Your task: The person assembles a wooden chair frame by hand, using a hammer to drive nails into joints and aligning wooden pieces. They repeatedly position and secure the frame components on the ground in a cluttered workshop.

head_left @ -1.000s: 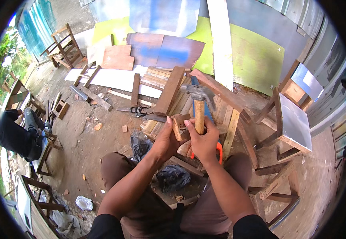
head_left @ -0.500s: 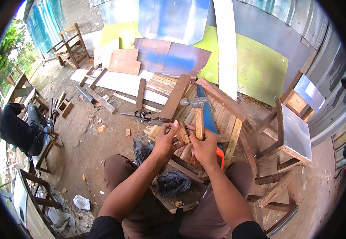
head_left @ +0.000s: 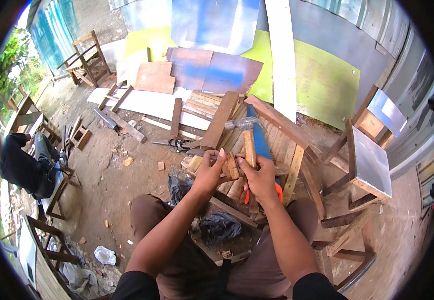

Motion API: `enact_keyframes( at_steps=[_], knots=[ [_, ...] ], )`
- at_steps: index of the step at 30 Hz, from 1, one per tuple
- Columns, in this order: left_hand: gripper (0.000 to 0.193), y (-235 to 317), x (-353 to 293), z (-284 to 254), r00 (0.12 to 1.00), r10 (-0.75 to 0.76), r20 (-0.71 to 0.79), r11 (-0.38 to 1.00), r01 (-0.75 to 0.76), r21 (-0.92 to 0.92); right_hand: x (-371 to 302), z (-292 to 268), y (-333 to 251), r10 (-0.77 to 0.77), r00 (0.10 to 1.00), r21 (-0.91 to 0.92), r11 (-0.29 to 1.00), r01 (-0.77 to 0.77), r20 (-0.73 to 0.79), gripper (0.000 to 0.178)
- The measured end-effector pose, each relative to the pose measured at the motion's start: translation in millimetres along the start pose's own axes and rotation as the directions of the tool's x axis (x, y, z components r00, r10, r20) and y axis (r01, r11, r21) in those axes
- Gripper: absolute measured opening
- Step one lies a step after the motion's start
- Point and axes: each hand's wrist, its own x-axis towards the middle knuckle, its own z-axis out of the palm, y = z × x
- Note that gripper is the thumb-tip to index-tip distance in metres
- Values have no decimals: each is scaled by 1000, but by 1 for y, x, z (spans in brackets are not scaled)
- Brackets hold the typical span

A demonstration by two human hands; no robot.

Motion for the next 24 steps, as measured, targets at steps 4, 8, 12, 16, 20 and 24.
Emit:
enact_keyframes(
  at_steps=[4, 8, 12, 16, 20, 24],
  knots=[
    [52, -4, 0, 2, 996, 55, -66, 994, -48, 94, -3, 3, 1, 21, 998, 15, 1000, -22, 52, 29],
    [48, -5, 0, 2, 996, 81, -48, 995, -78, 54, -3, 3, -2, 35, 999, 25, 999, -35, 17, 29],
    [42, -8, -2, 5, 973, 230, 27, 967, -232, 110, 2, -5, -8, 39, 999, 147, 989, -34, -34, 25],
    [29, -5, 0, 1, 901, 433, 15, 798, -391, 458, 3, -10, -9, 72, 996, 139, 988, -65, -47, 19],
    [25, 9, 7, -9, 960, 279, -33, 959, -276, 66, 0, -10, -9, 50, 999, 162, 986, -48, -9, 20],
    [23, 15, 8, -14, 982, 182, 45, 974, -173, -149, -1, -8, -12, 32, 999, 141, 989, -36, 32, 23]
  ],
)
